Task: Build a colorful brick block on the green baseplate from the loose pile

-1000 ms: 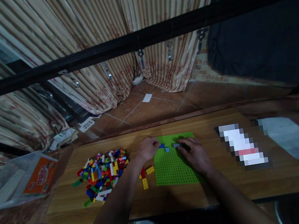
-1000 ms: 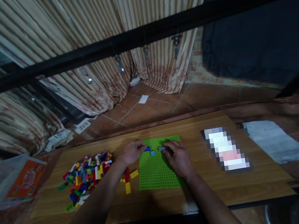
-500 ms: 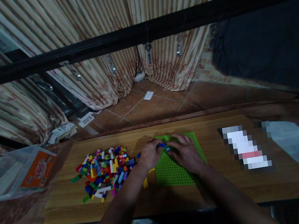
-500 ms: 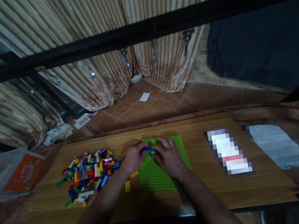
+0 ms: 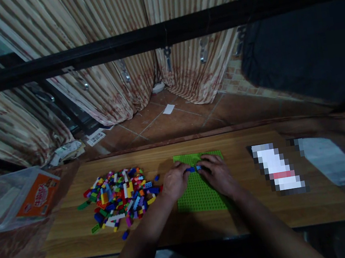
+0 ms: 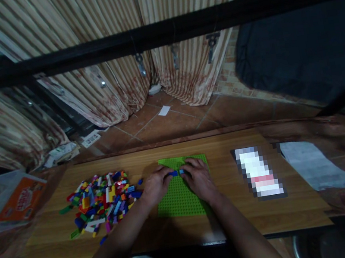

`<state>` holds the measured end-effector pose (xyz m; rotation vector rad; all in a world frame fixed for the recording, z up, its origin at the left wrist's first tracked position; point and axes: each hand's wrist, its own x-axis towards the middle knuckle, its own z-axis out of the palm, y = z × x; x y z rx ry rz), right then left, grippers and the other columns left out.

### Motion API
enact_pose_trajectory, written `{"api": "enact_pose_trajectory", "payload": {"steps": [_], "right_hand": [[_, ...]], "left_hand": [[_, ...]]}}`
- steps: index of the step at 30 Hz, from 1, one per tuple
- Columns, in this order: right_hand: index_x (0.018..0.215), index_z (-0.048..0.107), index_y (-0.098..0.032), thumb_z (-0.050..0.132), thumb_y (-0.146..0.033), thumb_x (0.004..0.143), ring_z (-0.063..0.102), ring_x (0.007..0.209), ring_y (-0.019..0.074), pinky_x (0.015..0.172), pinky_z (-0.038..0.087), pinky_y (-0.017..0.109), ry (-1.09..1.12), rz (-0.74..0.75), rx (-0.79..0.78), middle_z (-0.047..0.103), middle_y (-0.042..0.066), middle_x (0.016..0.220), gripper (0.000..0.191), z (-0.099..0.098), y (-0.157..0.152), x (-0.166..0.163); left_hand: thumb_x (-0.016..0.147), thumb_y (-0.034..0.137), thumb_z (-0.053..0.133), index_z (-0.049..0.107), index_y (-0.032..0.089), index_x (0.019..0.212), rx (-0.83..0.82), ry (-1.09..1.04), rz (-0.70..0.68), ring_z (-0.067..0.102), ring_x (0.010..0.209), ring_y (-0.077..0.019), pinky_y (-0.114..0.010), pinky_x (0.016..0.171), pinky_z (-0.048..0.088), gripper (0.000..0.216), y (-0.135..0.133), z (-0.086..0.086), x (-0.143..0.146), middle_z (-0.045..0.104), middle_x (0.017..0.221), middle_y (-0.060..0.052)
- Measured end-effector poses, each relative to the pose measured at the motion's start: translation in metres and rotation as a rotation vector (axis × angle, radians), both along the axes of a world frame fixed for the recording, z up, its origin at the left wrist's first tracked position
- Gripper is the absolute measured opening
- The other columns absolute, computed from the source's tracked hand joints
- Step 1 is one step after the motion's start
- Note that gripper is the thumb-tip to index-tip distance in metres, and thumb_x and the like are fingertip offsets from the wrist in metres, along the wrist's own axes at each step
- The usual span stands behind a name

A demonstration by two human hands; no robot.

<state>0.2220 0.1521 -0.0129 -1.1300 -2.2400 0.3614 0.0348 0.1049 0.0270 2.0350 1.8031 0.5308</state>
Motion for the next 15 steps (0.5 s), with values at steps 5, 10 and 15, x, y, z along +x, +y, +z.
{"api": "enact_pose_trajectory", "payload": {"steps": [5,10,15], "right_hand": [[0.112,0.068,-0.026,0.059,-0.033,0.087,0.053,0.111,0.0268,0.094,0.043,0.047,0.032,0.017,-0.008,0.062,0.008,0.120,0.027,-0.0014,-0.0023,-0.0003],[0.113,0.067,-0.029,0.058,-0.034,0.086,0.052,0.114,0.0268,0.095,0.041,0.047,0.053,0.037,-0.008,0.060,0.007,0.123,0.029,0.0006,-0.0047,0.0002],[0.106,0.071,-0.029,0.058,-0.034,0.088,0.052,0.113,0.0272,0.094,0.041,0.046,0.016,0.043,0.004,0.060,0.007,0.121,0.023,0.0009,-0.0048,-0.0080]], "left_hand": [[0.091,0.019,0.050,0.068,0.022,0.105,0.009,-0.009,-0.009,0.064,0.093,-0.0177,-0.027,0.086,0.049,0.023,0.0003,-0.0011,-0.0003,0.066,0.101,-0.005],[0.091,0.020,0.051,0.069,0.024,0.106,0.027,-0.011,0.006,0.064,0.091,-0.0170,-0.027,0.086,0.050,0.024,0.0002,-0.0048,-0.0003,0.067,0.100,-0.004],[0.090,0.020,0.051,0.070,0.025,0.105,0.033,-0.007,-0.001,0.064,0.091,-0.0177,-0.028,0.085,0.050,0.024,0.0008,-0.0071,-0.0003,0.067,0.098,-0.004]]}}
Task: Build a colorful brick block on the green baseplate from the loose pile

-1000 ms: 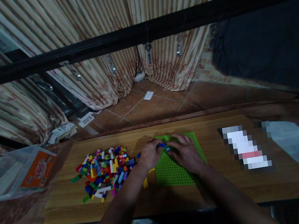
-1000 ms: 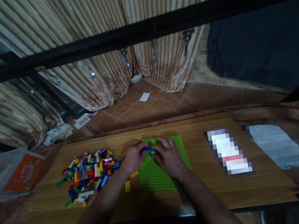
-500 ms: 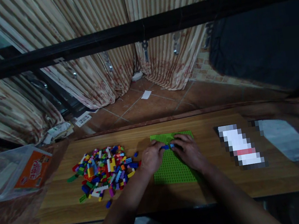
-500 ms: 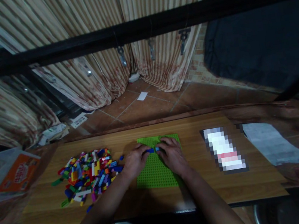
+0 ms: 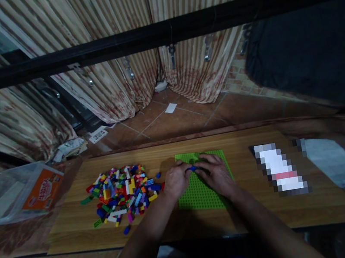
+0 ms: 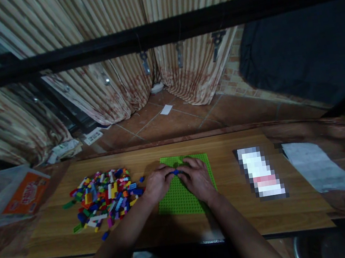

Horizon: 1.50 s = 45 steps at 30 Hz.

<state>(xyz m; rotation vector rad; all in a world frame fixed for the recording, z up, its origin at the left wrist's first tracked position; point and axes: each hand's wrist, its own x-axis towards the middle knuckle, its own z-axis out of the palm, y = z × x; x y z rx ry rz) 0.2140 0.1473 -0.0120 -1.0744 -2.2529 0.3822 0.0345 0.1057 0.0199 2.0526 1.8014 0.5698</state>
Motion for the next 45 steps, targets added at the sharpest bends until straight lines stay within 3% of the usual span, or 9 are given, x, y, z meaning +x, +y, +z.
{"api": "enact_pose_trajectory", "payload": {"steps": [10,20,30,37,45], "right_hand": [[0.096,0.074,-0.030,0.064,-0.029,0.084,0.055,0.108,0.0267,0.095,0.039,0.049,0.026,-0.078,-0.058,0.064,0.006,0.115,0.015,-0.005,0.003,-0.015],[0.095,0.073,-0.029,0.061,-0.032,0.085,0.055,0.107,0.0262,0.095,0.040,0.049,0.060,-0.037,-0.066,0.064,0.006,0.114,0.016,-0.007,0.004,-0.010],[0.094,0.074,-0.029,0.064,-0.032,0.084,0.055,0.106,0.0263,0.095,0.040,0.048,0.041,-0.033,-0.061,0.065,0.006,0.112,0.014,-0.005,0.003,-0.011],[0.090,0.074,-0.029,0.064,-0.030,0.083,0.055,0.106,0.0261,0.094,0.041,0.049,0.047,-0.025,-0.083,0.064,0.006,0.111,0.013,-0.005,0.005,-0.011],[0.084,0.076,-0.028,0.071,-0.024,0.076,0.056,0.101,0.0259,0.090,0.044,0.046,-0.040,-0.004,-0.132,0.065,0.005,0.104,0.010,0.008,0.014,-0.015]], "left_hand": [[0.084,0.012,0.053,0.065,0.019,0.112,-0.031,-0.288,0.055,0.064,0.089,-0.0147,-0.026,0.085,0.051,0.031,0.003,-0.007,-0.015,0.068,0.100,-0.004],[0.086,0.012,0.045,0.065,0.021,0.105,-0.084,-0.391,0.135,0.064,0.091,-0.0145,-0.026,0.084,0.051,0.029,0.005,-0.009,-0.022,0.070,0.097,-0.001],[0.083,0.022,0.058,0.065,0.018,0.090,-0.083,-0.415,0.174,0.064,0.079,-0.0131,-0.023,0.076,0.051,0.012,0.013,-0.014,-0.017,0.069,0.083,0.000],[0.076,0.019,0.065,0.066,0.017,0.083,-0.096,-0.400,0.233,0.064,0.075,-0.0127,-0.023,0.071,0.051,0.007,0.021,-0.023,-0.012,0.068,0.076,0.000],[0.072,0.015,0.064,0.068,0.017,0.073,-0.189,-0.294,0.245,0.062,0.067,-0.0129,-0.022,0.065,0.049,0.005,0.029,-0.009,-0.011,0.067,0.067,0.001]]}}
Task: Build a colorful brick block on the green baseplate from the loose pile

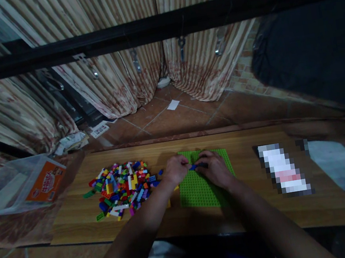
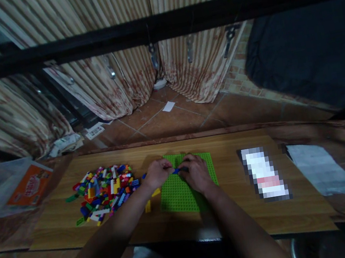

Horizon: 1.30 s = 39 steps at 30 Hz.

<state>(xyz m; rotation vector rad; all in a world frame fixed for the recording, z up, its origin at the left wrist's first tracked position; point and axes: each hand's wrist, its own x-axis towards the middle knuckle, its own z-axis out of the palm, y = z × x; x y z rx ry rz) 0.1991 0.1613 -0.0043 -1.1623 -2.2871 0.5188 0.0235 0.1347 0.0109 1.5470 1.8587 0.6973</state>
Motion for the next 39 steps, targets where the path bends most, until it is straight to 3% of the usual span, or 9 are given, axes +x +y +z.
{"api": "enact_pose_trajectory", "payload": {"steps": [6,20,25,27,32,39], "right_hand": [[0.086,0.076,-0.029,0.070,-0.024,0.077,0.056,0.099,0.0256,0.087,0.045,0.045,-0.054,-0.025,-0.006,0.064,0.006,0.106,0.012,0.004,-0.002,-0.003],[0.087,0.076,-0.027,0.070,-0.022,0.077,0.055,0.111,0.0269,0.099,0.041,0.048,0.140,-0.115,-0.070,0.063,0.007,0.115,0.012,-0.011,-0.013,-0.005],[0.118,0.064,-0.027,0.074,-0.031,0.072,0.056,0.112,0.0254,0.100,0.043,0.046,0.316,-0.115,-0.124,0.063,0.007,0.119,0.047,-0.007,-0.014,0.007],[0.123,0.059,-0.025,0.072,-0.033,0.074,0.056,0.113,0.0242,0.099,0.044,0.044,0.373,-0.113,-0.143,0.062,0.008,0.121,0.051,-0.006,-0.014,0.013],[0.114,0.063,-0.020,0.065,-0.026,0.077,0.053,0.117,0.0248,0.104,0.041,0.045,0.301,-0.033,-0.081,0.061,0.010,0.123,0.037,-0.008,-0.014,0.020],[0.098,0.066,-0.019,0.056,-0.024,0.083,0.052,0.116,0.0266,0.102,0.042,0.046,0.218,-0.083,-0.003,0.060,0.013,0.121,0.018,-0.011,-0.018,0.013]], "left_hand": [[0.065,0.013,0.066,0.069,0.016,0.064,-0.062,0.061,-0.017,0.059,0.058,-0.0138,-0.024,0.059,0.047,0.004,0.010,0.006,-0.001,0.065,0.059,0.001],[0.078,0.017,0.059,0.065,0.016,0.070,0.061,0.031,-0.033,0.060,0.067,-0.0114,-0.021,0.063,0.045,0.010,-0.007,0.002,0.001,0.065,0.066,0.002],[0.082,0.016,0.054,0.064,0.017,0.074,0.091,0.010,-0.045,0.060,0.070,-0.0119,-0.021,0.066,0.045,0.013,-0.013,0.004,0.002,0.065,0.070,0.002],[0.083,0.016,0.051,0.065,0.018,0.077,0.104,-0.001,-0.042,0.060,0.071,-0.0122,-0.022,0.068,0.045,0.015,-0.014,0.004,0.002,0.066,0.073,0.001],[0.085,0.017,0.052,0.067,0.019,0.086,0.117,-0.051,-0.044,0.062,0.078,-0.0128,-0.022,0.072,0.047,0.015,-0.019,0.005,0.003,0.068,0.081,0.000],[0.075,0.018,0.066,0.072,0.020,0.094,0.141,-0.052,-0.066,0.060,0.074,-0.0126,-0.023,0.069,0.048,0.020,-0.028,0.007,0.006,0.066,0.087,-0.001]]}}
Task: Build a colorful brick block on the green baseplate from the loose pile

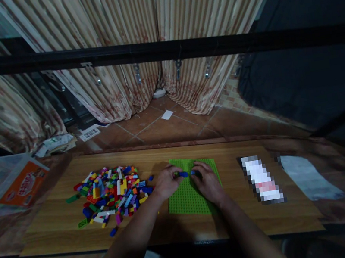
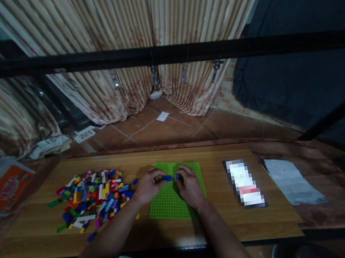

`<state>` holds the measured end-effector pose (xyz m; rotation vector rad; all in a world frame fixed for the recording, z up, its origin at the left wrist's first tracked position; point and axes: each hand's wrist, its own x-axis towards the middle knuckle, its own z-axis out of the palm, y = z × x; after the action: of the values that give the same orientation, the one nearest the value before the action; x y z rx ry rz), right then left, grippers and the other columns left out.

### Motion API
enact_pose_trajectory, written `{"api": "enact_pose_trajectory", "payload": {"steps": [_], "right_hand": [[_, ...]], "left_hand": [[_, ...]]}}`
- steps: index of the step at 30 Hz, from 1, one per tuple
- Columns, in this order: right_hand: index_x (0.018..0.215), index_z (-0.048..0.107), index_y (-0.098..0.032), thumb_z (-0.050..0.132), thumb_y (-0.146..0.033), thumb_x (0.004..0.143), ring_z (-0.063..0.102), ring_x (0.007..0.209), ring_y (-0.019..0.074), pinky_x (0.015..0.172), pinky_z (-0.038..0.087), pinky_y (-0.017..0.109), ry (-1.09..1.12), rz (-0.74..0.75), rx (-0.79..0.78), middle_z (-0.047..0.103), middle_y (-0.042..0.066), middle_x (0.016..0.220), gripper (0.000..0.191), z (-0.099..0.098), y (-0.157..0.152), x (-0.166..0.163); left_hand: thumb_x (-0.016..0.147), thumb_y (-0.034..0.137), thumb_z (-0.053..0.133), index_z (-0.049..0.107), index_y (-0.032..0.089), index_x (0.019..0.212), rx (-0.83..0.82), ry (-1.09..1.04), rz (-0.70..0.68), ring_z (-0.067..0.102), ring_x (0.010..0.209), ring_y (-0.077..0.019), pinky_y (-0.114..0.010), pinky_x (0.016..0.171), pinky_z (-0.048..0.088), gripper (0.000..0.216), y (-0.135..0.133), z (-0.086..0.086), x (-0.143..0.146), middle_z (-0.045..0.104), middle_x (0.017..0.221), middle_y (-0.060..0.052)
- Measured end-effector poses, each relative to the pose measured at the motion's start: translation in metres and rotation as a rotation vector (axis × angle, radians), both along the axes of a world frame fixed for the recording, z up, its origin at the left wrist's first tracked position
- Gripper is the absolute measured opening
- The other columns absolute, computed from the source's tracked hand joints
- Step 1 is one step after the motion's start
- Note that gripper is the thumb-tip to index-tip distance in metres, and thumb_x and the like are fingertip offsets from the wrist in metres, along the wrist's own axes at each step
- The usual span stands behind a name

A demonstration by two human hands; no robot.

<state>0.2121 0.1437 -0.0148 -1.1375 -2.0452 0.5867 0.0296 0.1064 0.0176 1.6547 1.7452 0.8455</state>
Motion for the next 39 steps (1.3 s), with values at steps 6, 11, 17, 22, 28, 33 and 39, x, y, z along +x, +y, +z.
{"api": "enact_pose_trajectory", "payload": {"steps": [6,11,17,22,28,33,39], "right_hand": [[0.094,0.069,-0.024,0.057,-0.026,0.085,0.051,0.118,0.0258,0.102,0.041,0.046,0.010,0.035,-0.035,0.058,0.009,0.126,0.015,-0.003,-0.001,0.000],[0.094,0.072,-0.026,0.061,-0.028,0.084,0.053,0.117,0.0251,0.102,0.040,0.046,0.088,0.020,-0.082,0.059,0.007,0.124,0.016,-0.004,-0.001,-0.002],[0.090,0.075,-0.029,0.066,-0.030,0.080,0.055,0.113,0.0240,0.101,0.042,0.045,0.150,-0.015,-0.098,0.061,0.006,0.118,0.013,-0.004,-0.001,-0.005],[0.097,0.074,-0.027,0.069,-0.030,0.078,0.055,0.112,0.0246,0.101,0.043,0.045,0.120,-0.007,-0.088,0.062,0.007,0.118,0.020,-0.003,-0.002,-0.003],[0.107,0.067,-0.023,0.065,-0.028,0.079,0.055,0.113,0.0252,0.101,0.044,0.047,0.051,0.056,-0.067,0.061,0.009,0.120,0.029,0.003,-0.001,0.005],[0.102,0.066,-0.023,0.057,-0.024,0.083,0.054,0.115,0.0249,0.102,0.043,0.047,0.012,0.082,-0.042,0.061,0.009,0.121,0.021,0.002,0.000,0.007],[0.098,0.068,-0.023,0.052,-0.026,0.087,0.054,0.114,0.0250,0.101,0.043,0.045,0.007,0.081,-0.042,0.061,0.010,0.119,0.019,-0.001,0.001,0.005]], "left_hand": [[0.075,0.013,0.064,0.074,0.021,0.090,0.050,0.016,-0.015,0.057,0.071,-0.0114,-0.022,0.068,0.048,0.019,0.002,-0.007,0.000,0.063,0.084,-0.001],[0.077,0.014,0.064,0.073,0.020,0.091,0.050,0.003,-0.014,0.058,0.072,-0.0116,-0.023,0.068,0.048,0.018,0.002,-0.009,0.000,0.063,0.088,-0.002],[0.078,0.015,0.063,0.072,0.020,0.090,0.061,-0.012,-0.026,0.059,0.074,-0.0119,-0.023,0.070,0.049,0.016,0.002,-0.010,0.000,0.064,0.089,-0.002],[0.077,0.013,0.063,0.072,0.020,0.091,0.060,-0.002,-0.021,0.059,0.075,-0.0122,-0.023,0.072,0.050,0.019,0.001,-0.008,0.000,0.064,0.088,-0.002],[0.078,0.013,0.062,0.072,0.019,0.091,0.040,-0.002,-0.026,0.058,0.073,-0.0116,-0.024,0.072,0.050,0.018,0.001,-0.005,0.000,0.063,0.088,-0.002],[0.077,0.015,0.062,0.072,0.020,0.091,0.028,-0.005,-0.022,0.059,0.074,-0.0118,-0.023,0.071,0.049,0.018,0.001,-0.006,0.000,0.063,0.090,-0.002],[0.077,0.014,0.060,0.072,0.019,0.093,0.031,0.013,-0.025,0.059,0.076,-0.0125,-0.023,0.073,0.049,0.021,0.000,-0.003,0.001,0.064,0.090,-0.002]]}}
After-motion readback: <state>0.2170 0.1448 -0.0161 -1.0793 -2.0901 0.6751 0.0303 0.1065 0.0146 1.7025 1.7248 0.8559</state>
